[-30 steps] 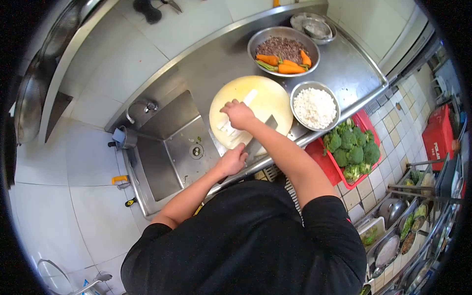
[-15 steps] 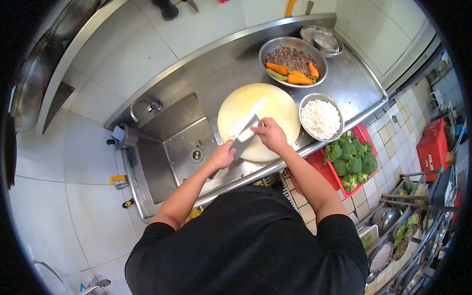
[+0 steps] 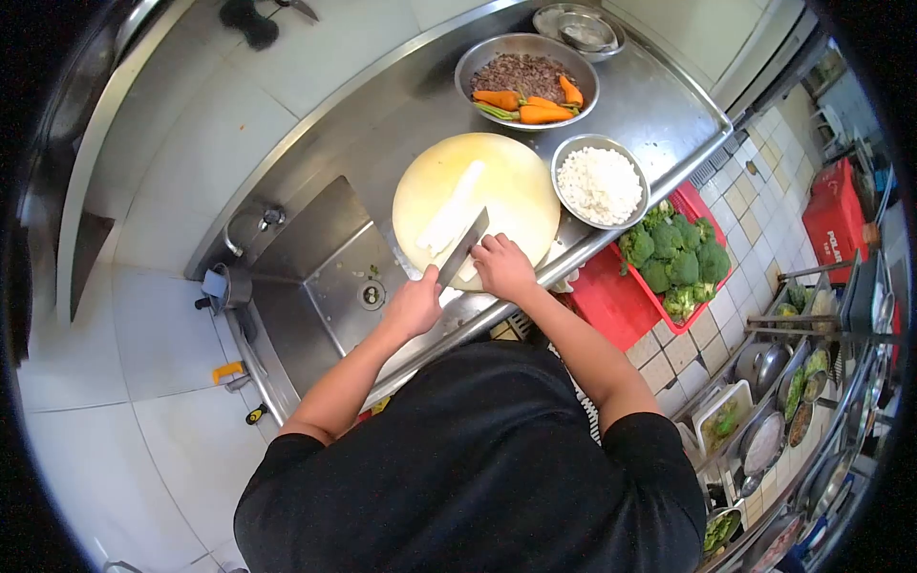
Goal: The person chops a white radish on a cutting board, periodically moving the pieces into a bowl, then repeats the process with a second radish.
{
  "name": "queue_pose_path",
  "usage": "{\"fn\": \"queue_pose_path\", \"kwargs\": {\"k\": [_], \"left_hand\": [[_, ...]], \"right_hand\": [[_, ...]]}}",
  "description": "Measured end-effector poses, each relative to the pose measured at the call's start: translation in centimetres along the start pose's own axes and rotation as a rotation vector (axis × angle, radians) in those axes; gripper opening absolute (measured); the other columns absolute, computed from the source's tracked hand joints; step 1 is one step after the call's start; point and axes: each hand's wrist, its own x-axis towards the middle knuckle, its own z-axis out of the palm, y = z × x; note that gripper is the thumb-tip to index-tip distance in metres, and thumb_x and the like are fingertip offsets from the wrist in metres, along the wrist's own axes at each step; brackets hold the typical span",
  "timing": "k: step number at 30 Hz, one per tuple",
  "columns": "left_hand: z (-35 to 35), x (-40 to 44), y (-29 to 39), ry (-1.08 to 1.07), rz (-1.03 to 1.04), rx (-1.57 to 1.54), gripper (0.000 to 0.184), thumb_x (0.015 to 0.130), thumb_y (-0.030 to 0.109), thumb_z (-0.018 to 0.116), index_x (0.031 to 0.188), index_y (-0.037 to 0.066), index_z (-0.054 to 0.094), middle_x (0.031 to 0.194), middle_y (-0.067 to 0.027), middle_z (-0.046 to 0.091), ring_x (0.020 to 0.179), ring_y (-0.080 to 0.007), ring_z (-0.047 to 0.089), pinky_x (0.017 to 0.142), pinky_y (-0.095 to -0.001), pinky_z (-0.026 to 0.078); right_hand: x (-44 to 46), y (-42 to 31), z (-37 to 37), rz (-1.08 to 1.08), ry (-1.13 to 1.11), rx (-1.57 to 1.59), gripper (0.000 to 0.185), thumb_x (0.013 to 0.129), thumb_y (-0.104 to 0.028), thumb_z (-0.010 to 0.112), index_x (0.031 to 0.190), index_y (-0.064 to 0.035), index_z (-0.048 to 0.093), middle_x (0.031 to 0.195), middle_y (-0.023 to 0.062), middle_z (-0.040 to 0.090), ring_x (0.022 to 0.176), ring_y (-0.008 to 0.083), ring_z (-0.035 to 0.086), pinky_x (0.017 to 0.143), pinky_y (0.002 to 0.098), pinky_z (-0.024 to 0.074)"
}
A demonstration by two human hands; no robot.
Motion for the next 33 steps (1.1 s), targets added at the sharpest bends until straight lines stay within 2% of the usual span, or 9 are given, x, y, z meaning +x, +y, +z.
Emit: {"fn": "queue_pose_path", "kwargs": {"k": [5, 8, 12, 18, 21, 24, 27, 30, 33], "left_hand": [[2.0, 0.6, 0.0, -0.039, -0.045, 0.011, 0.028, 0.093, 0.010, 0.052, 0.119, 0.001, 0.047, 0.094, -0.0347, 0.070, 0.094, -0.0503, 0.071, 0.085, -0.0609, 0.054], [1.5, 2.6, -0.1, 0.009, 0.051, 0.028, 0.031, 0.092, 0.009, 0.053, 0.120, 0.001, 0.047, 0.095, -0.0354, 0.070, 0.095, -0.0511, 0.070, 0.085, -0.0607, 0.054], [0.1, -0.3, 1.0, -0.044, 0.024, 0.081, 0.032, 0.091, 0.009, 0.056, 0.120, 0.001, 0.046, 0.095, -0.0348, 0.070, 0.095, -0.0522, 0.070, 0.083, -0.0604, 0.054], [0.2, 0.7, 1.1, -0.006, 0.057, 0.070, 0.030, 0.096, 0.012, 0.054, 0.122, 0.001, 0.046, 0.093, -0.0332, 0.071, 0.091, -0.0516, 0.070, 0.082, -0.0612, 0.053], [2.5, 0.1, 0.8, -0.011, 0.007, 0.036, 0.028, 0.098, 0.015, 0.054, 0.122, 0.002, 0.047, 0.093, -0.0337, 0.070, 0.091, -0.0516, 0.070, 0.082, -0.0612, 0.053], [1.7, 1.3, 1.3, 0.008, 0.049, 0.080, 0.027, 0.100, 0.016, 0.054, 0.121, 0.002, 0.048, 0.093, -0.0341, 0.070, 0.091, -0.0519, 0.070, 0.082, -0.0614, 0.053], [0.6, -0.6, 1.7, -0.031, 0.045, 0.037, 0.027, 0.101, 0.018, 0.054, 0.122, 0.002, 0.046, 0.091, -0.0370, 0.068, 0.090, -0.0560, 0.067, 0.082, -0.0654, 0.050], [3.1, 1.0, 1.1, 0.023, 0.041, -0.029, 0.026, 0.101, 0.018, 0.054, 0.120, 0.001, 0.046, 0.092, -0.0375, 0.068, 0.091, -0.0558, 0.067, 0.082, -0.0646, 0.050], [2.1, 3.0, 1.5, 0.045, 0.098, 0.006, 0.026, 0.101, 0.018, 0.055, 0.120, 0.002, 0.048, 0.091, -0.0347, 0.069, 0.087, -0.0528, 0.069, 0.080, -0.0623, 0.052]], "right_hand": [[-0.4, 0.1, 0.1, -0.011, 0.070, 0.041, 0.016, 0.090, -0.020, 0.067, 0.103, -0.0094, 0.069, 0.103, 0.0092, 0.062, 0.106, 0.0301, 0.059, 0.093, 0.0428, 0.0516], [-0.7, 0.3, 0.4, 0.002, 0.084, 0.075, 0.014, 0.090, -0.018, 0.068, 0.101, -0.0093, 0.069, 0.103, 0.0090, 0.062, 0.106, 0.0299, 0.059, 0.093, 0.0422, 0.0518], [-0.8, 0.6, 0.7, 0.007, 0.130, 0.104, 0.011, 0.090, -0.014, 0.067, 0.099, -0.0091, 0.069, 0.102, 0.0090, 0.062, 0.107, 0.0301, 0.059, 0.094, 0.0414, 0.0517], [-1.2, 0.7, 0.6, 0.052, 0.116, 0.134, 0.010, 0.091, -0.012, 0.064, 0.098, -0.0067, 0.068, 0.103, 0.0099, 0.062, 0.108, 0.0306, 0.060, 0.095, 0.0404, 0.0518], [-1.5, 1.0, 0.9, 0.048, 0.128, 0.141, 0.010, 0.090, -0.011, 0.063, 0.097, -0.0056, 0.067, 0.103, 0.0099, 0.062, 0.108, 0.0302, 0.060, 0.094, 0.0399, 0.0520], [-1.7, 0.5, 0.9, 0.092, 0.189, 0.141, 0.010, 0.088, -0.010, 0.063, 0.096, -0.0060, 0.067, 0.102, 0.0093, 0.062, 0.107, 0.0300, 0.060, 0.094, 0.0398, 0.0522], [-2.0, 1.0, 1.1, 0.079, 0.175, 0.125, 0.010, 0.087, -0.010, 0.063, 0.096, -0.0064, 0.067, 0.101, 0.0086, 0.063, 0.106, 0.0296, 0.061, 0.093, 0.0404, 0.0526], [-2.1, 0.9, 0.9, 0.060, 0.193, 0.125, 0.010, 0.086, -0.010, 0.064, 0.095, -0.0070, 0.068, 0.098, 0.0083, 0.063, 0.104, 0.0291, 0.062, 0.092, 0.0411, 0.0529], [-2.1, 1.3, 1.1, 0.035, 0.188, 0.104, 0.009, 0.087, -0.011, 0.065, 0.095, -0.0071, 0.068, 0.100, 0.0086, 0.064, 0.104, 0.0290, 0.062, 0.091, 0.0418, 0.0528]]}}
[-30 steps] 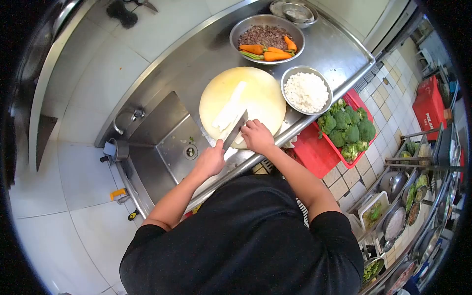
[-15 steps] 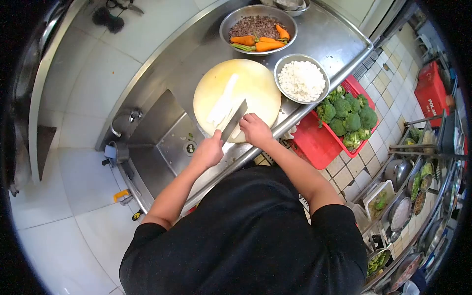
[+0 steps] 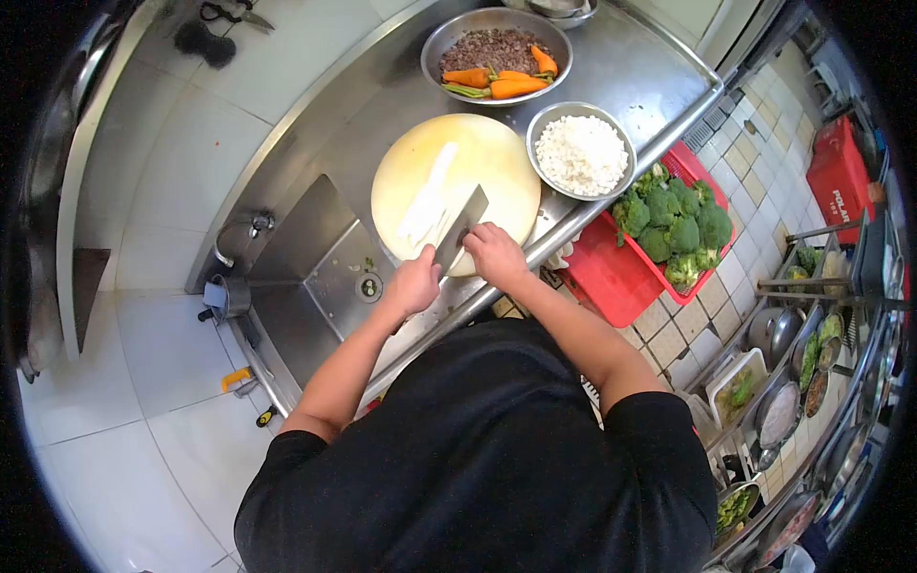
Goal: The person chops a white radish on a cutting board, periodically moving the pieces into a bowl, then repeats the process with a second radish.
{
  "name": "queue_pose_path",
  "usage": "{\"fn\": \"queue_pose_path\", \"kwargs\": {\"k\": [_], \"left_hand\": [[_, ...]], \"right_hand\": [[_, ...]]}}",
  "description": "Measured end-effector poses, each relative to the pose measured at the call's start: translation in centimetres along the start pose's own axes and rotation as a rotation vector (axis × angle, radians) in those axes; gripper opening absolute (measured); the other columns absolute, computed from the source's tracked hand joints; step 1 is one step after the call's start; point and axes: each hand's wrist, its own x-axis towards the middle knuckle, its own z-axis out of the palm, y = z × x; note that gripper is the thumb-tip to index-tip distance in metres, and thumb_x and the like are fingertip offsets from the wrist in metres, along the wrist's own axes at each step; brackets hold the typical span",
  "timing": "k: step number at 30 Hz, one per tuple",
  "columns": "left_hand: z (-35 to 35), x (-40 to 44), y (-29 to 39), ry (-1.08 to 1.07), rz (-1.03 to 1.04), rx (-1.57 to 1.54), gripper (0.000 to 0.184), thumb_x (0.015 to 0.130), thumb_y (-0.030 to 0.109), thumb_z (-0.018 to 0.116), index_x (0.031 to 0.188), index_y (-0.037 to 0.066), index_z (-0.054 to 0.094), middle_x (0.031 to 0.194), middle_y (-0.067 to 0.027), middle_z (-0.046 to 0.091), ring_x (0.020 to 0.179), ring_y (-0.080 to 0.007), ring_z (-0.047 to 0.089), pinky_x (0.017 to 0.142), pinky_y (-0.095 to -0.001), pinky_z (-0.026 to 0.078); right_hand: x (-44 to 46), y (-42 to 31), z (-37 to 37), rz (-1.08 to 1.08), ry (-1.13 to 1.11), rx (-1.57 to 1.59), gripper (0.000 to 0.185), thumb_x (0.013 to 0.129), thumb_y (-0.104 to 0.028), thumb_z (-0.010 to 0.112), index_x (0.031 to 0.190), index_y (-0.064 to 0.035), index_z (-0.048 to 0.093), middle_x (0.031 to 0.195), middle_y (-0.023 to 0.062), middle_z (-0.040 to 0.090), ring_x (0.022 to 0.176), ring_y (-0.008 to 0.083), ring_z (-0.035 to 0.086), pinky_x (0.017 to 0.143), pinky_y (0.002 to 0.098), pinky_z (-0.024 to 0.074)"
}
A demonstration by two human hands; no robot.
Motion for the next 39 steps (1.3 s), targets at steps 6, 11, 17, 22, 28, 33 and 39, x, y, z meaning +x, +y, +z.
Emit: {"fn": "queue_pose_path", "kwargs": {"k": [6, 11, 17, 22, 28, 33, 39], "left_hand": [[-2.4, -2.1, -0.1, 0.127, -0.031, -0.060, 0.025, 0.099, 0.020, 0.059, 0.118, 0.004, 0.054, 0.093, -0.0313, 0.070, 0.089, -0.0515, 0.068, 0.079, -0.0599, 0.052], [0.5, -4.2, -1.1, 0.264, -0.015, -0.073, 0.031, 0.089, 0.019, 0.067, 0.117, 0.011, 0.058, 0.093, -0.0216, 0.074, 0.087, -0.0437, 0.071, 0.076, -0.0554, 0.054], [2.0, -4.9, -1.2, 0.226, -0.088, -0.114, 0.031, 0.084, 0.017, 0.072, 0.109, 0.010, 0.055, 0.092, -0.0202, 0.073, 0.089, -0.0429, 0.070, 0.079, -0.0539, 0.053], [3.1, -4.5, -2.3, 0.261, -0.083, -0.151, 0.034, 0.082, 0.018, 0.077, 0.106, 0.010, 0.055, 0.090, -0.0211, 0.072, 0.086, -0.0441, 0.069, 0.076, -0.0547, 0.053], [3.6, -3.9, -2.8, 0.250, -0.069, -0.183, 0.035, 0.083, 0.017, 0.076, 0.107, 0.008, 0.053, 0.090, -0.0223, 0.072, 0.087, -0.0448, 0.069, 0.076, -0.0549, 0.052], [2.6, -4.2, -2.3, 0.253, -0.077, -0.213, 0.035, 0.083, 0.017, 0.076, 0.106, 0.007, 0.052, 0.089, -0.0233, 0.071, 0.087, -0.0451, 0.069, 0.077, -0.0552, 0.052], [1.5, -4.7, -1.6, 0.219, -0.089, -0.215, 0.035, 0.085, 0.018, 0.074, 0.110, 0.007, 0.051, 0.090, -0.0243, 0.071, 0.089, -0.0455, 0.070, 0.079, -0.0555, 0.053]], "right_hand": [[0.3, 0.3, -1.4, 0.170, 0.267, 0.237, 0.007, 0.089, -0.008, 0.071, 0.094, -0.0043, 0.067, 0.091, 0.0133, 0.066, 0.092, 0.0344, 0.063, 0.083, 0.0436, 0.0507], [5.4, -1.5, -7.9, 0.165, 0.225, 0.198, 0.017, 0.086, -0.017, 0.078, 0.093, -0.0051, 0.068, 0.089, 0.0126, 0.070, 0.088, 0.0336, 0.065, 0.081, 0.0435, 0.0512], [9.7, 0.1, -4.7, 0.215, -0.632, -0.012, 0.033, 0.077, -0.034, 0.085, 0.095, -0.0098, 0.072, 0.094, 0.0135, 0.075, 0.094, 0.0333, 0.072, 0.082, 0.0437, 0.0563], [10.8, -0.2, -2.0, 0.186, -0.667, -0.126, 0.030, 0.081, -0.034, 0.082, 0.096, -0.0100, 0.073, 0.096, 0.0132, 0.076, 0.095, 0.0330, 0.072, 0.084, 0.0447, 0.0563], [11.6, -1.9, -2.8, 0.036, -0.698, -0.013, 0.026, 0.084, -0.032, 0.078, 0.098, -0.0107, 0.075, 0.090, 0.0144, 0.076, 0.089, 0.0345, 0.072, 0.081, 0.0452, 0.0568], [11.6, -1.9, -2.8, -0.027, -0.824, -0.119, 0.026, 0.083, -0.029, 0.078, 0.103, -0.0120, 0.077, 0.092, 0.0138, 0.076, 0.088, 0.0333, 0.073, 0.081, 0.0448, 0.0570], [13.3, -3.0, -3.1, -0.147, -0.809, -0.357, 0.025, 0.082, -0.022, 0.074, 0.103, -0.0100, 0.075, 0.107, 0.0139, 0.075, 0.102, 0.0316, 0.072, 0.092, 0.0441, 0.0550]]}}
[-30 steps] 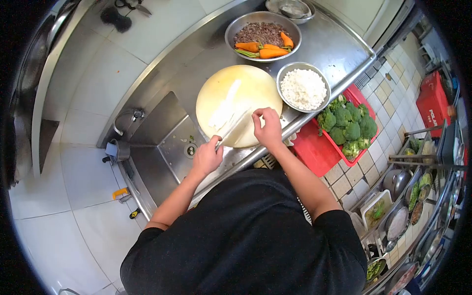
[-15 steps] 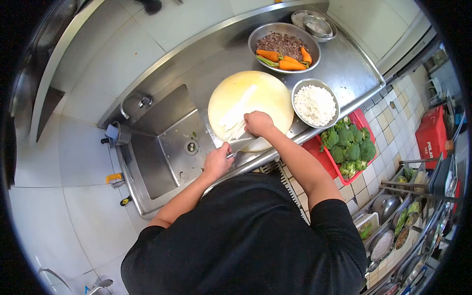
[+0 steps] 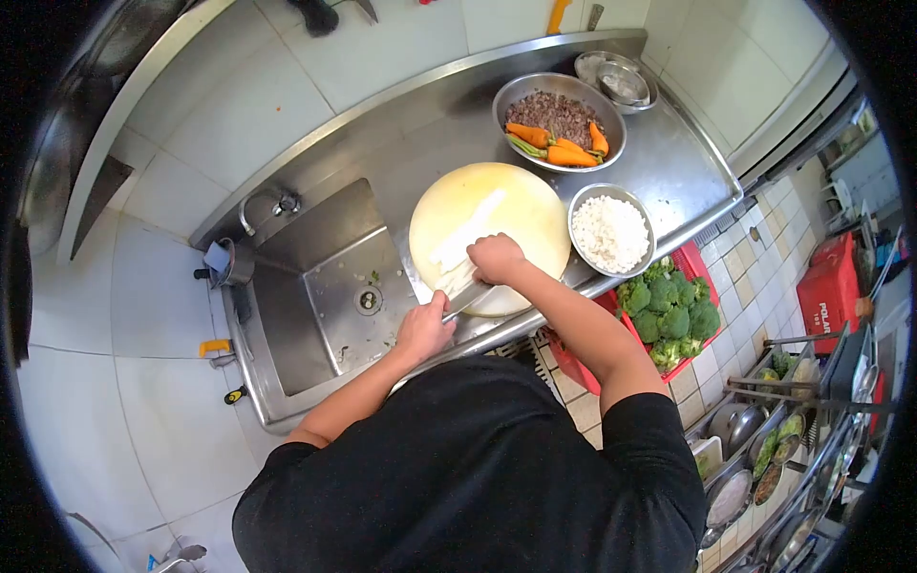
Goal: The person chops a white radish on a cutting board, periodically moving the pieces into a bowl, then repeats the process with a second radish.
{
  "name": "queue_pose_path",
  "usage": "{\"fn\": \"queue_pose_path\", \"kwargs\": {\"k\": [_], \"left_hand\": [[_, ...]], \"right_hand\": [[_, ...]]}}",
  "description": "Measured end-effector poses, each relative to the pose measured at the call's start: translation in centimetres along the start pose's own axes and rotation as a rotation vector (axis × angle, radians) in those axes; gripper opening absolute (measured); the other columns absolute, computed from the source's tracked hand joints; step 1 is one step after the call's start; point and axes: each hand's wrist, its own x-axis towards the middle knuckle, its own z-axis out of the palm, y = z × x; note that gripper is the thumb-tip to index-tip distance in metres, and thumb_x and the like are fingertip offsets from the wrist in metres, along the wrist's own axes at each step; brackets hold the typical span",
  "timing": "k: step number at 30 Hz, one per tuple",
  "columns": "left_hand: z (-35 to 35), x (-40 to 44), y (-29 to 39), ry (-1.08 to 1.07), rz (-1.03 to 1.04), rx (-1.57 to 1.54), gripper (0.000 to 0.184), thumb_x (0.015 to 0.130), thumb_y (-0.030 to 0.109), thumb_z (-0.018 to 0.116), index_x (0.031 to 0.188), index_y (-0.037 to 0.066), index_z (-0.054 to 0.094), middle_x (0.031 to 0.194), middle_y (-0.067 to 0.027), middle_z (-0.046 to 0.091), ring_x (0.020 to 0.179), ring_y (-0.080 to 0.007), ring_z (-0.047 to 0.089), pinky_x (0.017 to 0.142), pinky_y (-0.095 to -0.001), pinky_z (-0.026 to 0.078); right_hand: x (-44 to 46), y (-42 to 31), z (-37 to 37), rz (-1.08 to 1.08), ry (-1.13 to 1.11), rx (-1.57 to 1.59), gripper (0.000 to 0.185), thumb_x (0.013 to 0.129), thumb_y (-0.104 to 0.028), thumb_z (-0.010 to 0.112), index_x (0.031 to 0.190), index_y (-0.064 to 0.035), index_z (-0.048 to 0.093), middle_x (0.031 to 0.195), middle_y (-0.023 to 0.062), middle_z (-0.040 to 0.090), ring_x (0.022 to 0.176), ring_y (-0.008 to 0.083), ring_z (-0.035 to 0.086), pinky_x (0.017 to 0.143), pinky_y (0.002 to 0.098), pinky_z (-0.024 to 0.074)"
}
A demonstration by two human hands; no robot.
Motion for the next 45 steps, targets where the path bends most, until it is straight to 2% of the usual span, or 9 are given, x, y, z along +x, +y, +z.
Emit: {"fn": "queue_pose_path", "kwargs": {"k": [10, 18, 27, 32, 34, 38, 39, 43, 45], "left_hand": [[-1.2, 1.0, 0.9, -0.084, 0.068, 0.025, 0.031, 0.090, 0.021, 0.066, 0.113, 0.009, 0.050, 0.092, -0.0251, 0.071, 0.090, -0.0461, 0.070, 0.080, -0.0577, 0.054], [0.4, 0.7, 0.8, -0.167, 0.162, -0.081, 0.028, 0.096, 0.028, 0.064, 0.117, 0.011, 0.055, 0.094, -0.0260, 0.072, 0.091, -0.0482, 0.069, 0.081, -0.0571, 0.053], [0.2, 4.8, -4.7, -0.127, -0.015, -0.204, 0.030, 0.100, 0.031, 0.061, 0.114, 0.005, 0.064, 0.101, -0.0289, 0.071, 0.098, -0.0473, 0.068, 0.085, -0.0529, 0.054], [-0.2, 6.2, -5.8, -0.079, -0.048, -0.113, 0.030, 0.100, 0.026, 0.061, 0.118, 0.002, 0.061, 0.107, -0.0311, 0.070, 0.103, -0.0477, 0.068, 0.089, -0.0532, 0.053], [-0.7, 5.9, -4.7, -0.122, -0.050, -0.042, 0.034, 0.101, 0.027, 0.059, 0.123, 0.001, 0.057, 0.109, -0.0314, 0.070, 0.106, -0.0479, 0.068, 0.093, -0.0544, 0.053], [-1.4, 5.3, -2.6, -0.214, -0.075, 0.067, 0.035, 0.102, 0.025, 0.055, 0.129, 0.001, 0.052, 0.107, -0.0321, 0.070, 0.103, -0.0476, 0.069, 0.092, -0.0563, 0.053], [-1.7, 5.1, -1.9, -0.220, -0.092, 0.080, 0.035, 0.103, 0.025, 0.054, 0.130, 0.002, 0.052, 0.107, -0.0320, 0.070, 0.103, -0.0477, 0.069, 0.092, -0.0564, 0.053], [-1.4, 4.7, -0.5, -0.227, -0.102, 0.116, 0.035, 0.104, 0.024, 0.052, 0.131, 0.002, 0.050, 0.106, -0.0316, 0.071, 0.102, -0.0475, 0.070, 0.091, -0.0567, 0.054], [-1.5, 4.8, -0.6, -0.220, -0.094, 0.126, 0.035, 0.104, 0.024, 0.052, 0.131, 0.003, 0.050, 0.106, -0.0315, 0.071, 0.102, -0.0472, 0.070, 0.090, -0.0567, 0.054]], "right_hand": [[7.0, 0.6, -1.1, -0.091, 0.148, 0.028, 0.047, 0.084, -0.003, 0.065, 0.130, -0.0108, 0.064, 0.129, 0.0109, 0.068, 0.123, 0.0303, 0.061, 0.105, 0.0449, 0.0496], [8.9, 0.2, 0.5, -0.098, 0.018, -0.111, 0.029, 0.086, -0.011, 0.066, 0.113, -0.0171, 0.075, 0.121, 0.0060, 0.069, 0.126, 0.0273, 0.055, 0.108, 0.0447, 0.0436], [0.4, 1.3, -4.5, -0.169, 0.554, 0.426, 0.019, 0.079, -0.013, 0.076, 0.098, -0.0104, 0.074, 0.103, 0.0086, 0.068, 0.099, 0.0313, 0.067, 0.086, 0.0423, 0.0554], [-5.0, 0.9, 4.2, -0.094, 0.616, 0.352, 0.024, 0.080, -0.011, 0.076, 0.104, -0.0095, 0.074, 0.105, 0.0104, 0.065, 0.098, 0.0339, 0.066, 0.086, 0.0449, 0.0555], [-6.7, 1.0, 7.7, 0.008, 0.464, 0.418, 0.029, 0.081, -0.012, 0.076, 0.110, -0.0099, 0.074, 0.109, 0.0104, 0.065, 0.100, 0.0340, 0.066, 0.089, 0.0445, 0.0550], [-9.1, -1.1, 7.3, 0.139, 0.589, 0.432, 0.053, 0.084, -0.033, 0.082, 0.127, -0.0059, 0.067, 0.125, 0.0174, 0.059, 0.120, 0.0372, 0.058, 0.101, 0.0445, 0.0504], [-8.1, -1.0, 8.9, 0.196, 0.619, 0.418, 0.085, 0.078, -0.054, 0.084, 0.139, -0.0013, 0.056, 0.134, 0.0224, 0.052, 0.127, 0.0408, 0.051, 0.107, 0.0503, 0.0438], [-5.8, -3.9, 9.1, 0.426, 0.576, 0.137, 0.122, 0.065, -0.072, 0.082, 0.150, 0.0030, 0.038, 0.143, 0.0264, 0.044, 0.135, 0.0430, 0.041, 0.114, 0.0583, 0.0307], [-5.0, -3.2, 8.9, 0.441, 0.498, 0.222, 0.120, 0.066, -0.069, 0.083, 0.151, 0.0025, 0.038, 0.145, 0.0256, 0.044, 0.136, 0.0422, 0.040, 0.115, 0.0561, 0.0313]]}}
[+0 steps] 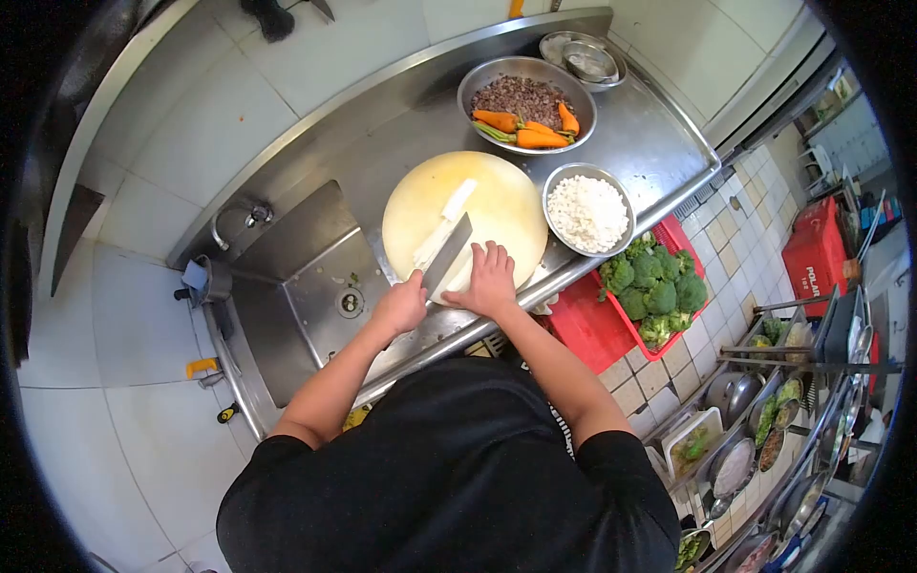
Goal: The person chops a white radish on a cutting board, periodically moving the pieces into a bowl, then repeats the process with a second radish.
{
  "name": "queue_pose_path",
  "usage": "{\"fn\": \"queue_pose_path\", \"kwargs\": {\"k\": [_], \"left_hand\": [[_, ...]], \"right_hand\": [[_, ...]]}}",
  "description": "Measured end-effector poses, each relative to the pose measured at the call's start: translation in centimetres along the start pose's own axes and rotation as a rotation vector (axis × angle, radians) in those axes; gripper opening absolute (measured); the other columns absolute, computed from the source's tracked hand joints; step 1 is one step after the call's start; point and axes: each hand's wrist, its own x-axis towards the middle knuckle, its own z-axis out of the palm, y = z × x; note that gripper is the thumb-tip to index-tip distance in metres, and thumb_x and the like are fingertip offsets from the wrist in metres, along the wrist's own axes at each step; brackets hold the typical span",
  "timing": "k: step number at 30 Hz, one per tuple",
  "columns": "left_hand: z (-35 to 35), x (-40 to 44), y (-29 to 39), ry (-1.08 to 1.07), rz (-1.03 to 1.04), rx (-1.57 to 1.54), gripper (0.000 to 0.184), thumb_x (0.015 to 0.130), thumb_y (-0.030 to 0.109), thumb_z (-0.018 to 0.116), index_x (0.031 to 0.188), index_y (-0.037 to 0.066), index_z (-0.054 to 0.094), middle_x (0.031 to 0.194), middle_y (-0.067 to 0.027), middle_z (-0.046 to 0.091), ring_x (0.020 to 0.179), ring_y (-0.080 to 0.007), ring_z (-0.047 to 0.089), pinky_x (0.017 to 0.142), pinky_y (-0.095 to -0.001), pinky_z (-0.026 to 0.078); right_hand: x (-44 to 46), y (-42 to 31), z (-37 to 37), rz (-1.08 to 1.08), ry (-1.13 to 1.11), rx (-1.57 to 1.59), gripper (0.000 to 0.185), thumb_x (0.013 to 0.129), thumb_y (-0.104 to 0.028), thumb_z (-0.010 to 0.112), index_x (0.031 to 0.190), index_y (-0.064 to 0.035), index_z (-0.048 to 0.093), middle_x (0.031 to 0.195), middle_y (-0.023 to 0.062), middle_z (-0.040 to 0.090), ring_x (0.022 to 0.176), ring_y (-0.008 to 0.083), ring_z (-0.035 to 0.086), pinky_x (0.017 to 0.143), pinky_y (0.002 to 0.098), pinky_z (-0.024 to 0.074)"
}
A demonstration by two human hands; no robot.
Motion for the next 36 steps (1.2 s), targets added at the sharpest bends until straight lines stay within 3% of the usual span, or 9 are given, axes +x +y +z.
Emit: {"fn": "queue_pose_path", "kwargs": {"k": [7, 13, 16, 25, 31, 36], "left_hand": [[0.0, 0.0, -0.2, 0.022, 0.016, -0.004, 0.033, 0.104, 0.023, 0.050, 0.130, 0.002, 0.050, 0.105, -0.0313, 0.071, 0.101, -0.0479, 0.070, 0.089, -0.0568, 0.054], [0.2, -1.4, -0.2, -0.011, 0.068, 0.021, 0.032, 0.101, 0.018, 0.050, 0.128, 0.001, 0.051, 0.099, -0.0328, 0.071, 0.098, -0.0495, 0.070, 0.088, -0.0577, 0.054], [0.5, -2.1, -0.6, -0.002, 0.108, 0.032, 0.031, 0.101, 0.017, 0.049, 0.126, 0.000, 0.051, 0.097, -0.0337, 0.071, 0.095, -0.0498, 0.070, 0.087, -0.0584, 0.053], [0.5, -3.0, -0.2, -0.015, 0.084, 0.099, 0.028, 0.100, 0.016, 0.049, 0.123, 0.000, 0.050, 0.091, -0.0326, 0.071, 0.090, -0.0505, 0.070, 0.081, -0.0597, 0.054], [1.0, -3.1, -0.3, 0.009, 0.068, 0.106, 0.025, 0.102, 0.019, 0.048, 0.120, 0.001, 0.050, 0.088, -0.0327, 0.070, 0.087, -0.0513, 0.070, 0.079, -0.0615, 0.053], [-1.1, -3.8, 0.7, 0.027, 0.096, 0.088, 0.024, 0.103, 0.020, 0.049, 0.118, 0.001, 0.050, 0.087, -0.0338, 0.069, 0.087, -0.0524, 0.069, 0.080, -0.0627, 0.052]], "right_hand": [[0.1, 1.3, -2.2, -0.066, -0.079, 0.045, 0.109, 0.068, -0.055, 0.087, 0.149, 0.0010, 0.041, 0.145, 0.0222, 0.046, 0.134, 0.0400, 0.043, 0.114, 0.0513, 0.0367], [-0.8, 1.6, 0.7, -0.162, 0.071, 0.287, 0.095, 0.071, -0.040, 0.089, 0.145, 0.0004, 0.045, 0.142, 0.0241, 0.049, 0.132, 0.0422, 0.045, 0.113, 0.0496, 0.0395], [-1.6, 0.7, 1.5, -0.175, 0.146, 0.251, 0.087, 0.075, -0.035, 0.088, 0.142, 0.0009, 0.047, 0.140, 0.0238, 0.051, 0.130, 0.0429, 0.047, 0.112, 0.0499, 0.0413], [-1.0, 2.0, 0.3, -0.204, 0.146, 0.375, 0.032, 0.089, -0.018, 0.074, 0.118, -0.0068, 0.066, 0.121, 0.0164, 0.058, 0.113, 0.0357, 0.058, 0.101, 0.0433, 0.0489], [0.0, 2.2, 0.7, -0.224, 0.137, 0.301, 0.015, 0.093, -0.014, 0.067, 0.107, -0.0080, 0.068, 0.110, 0.0134, 0.062, 0.103, 0.0355, 0.059, 0.092, 0.0456, 0.0505], [0.1, 2.5, 1.8, -0.213, 0.179, 0.300, 0.013, 0.095, -0.012, 0.061, 0.106, -0.0074, 0.066, 0.108, 0.0119, 0.062, 0.101, 0.0335, 0.060, 0.092, 0.0437, 0.0504]]}}
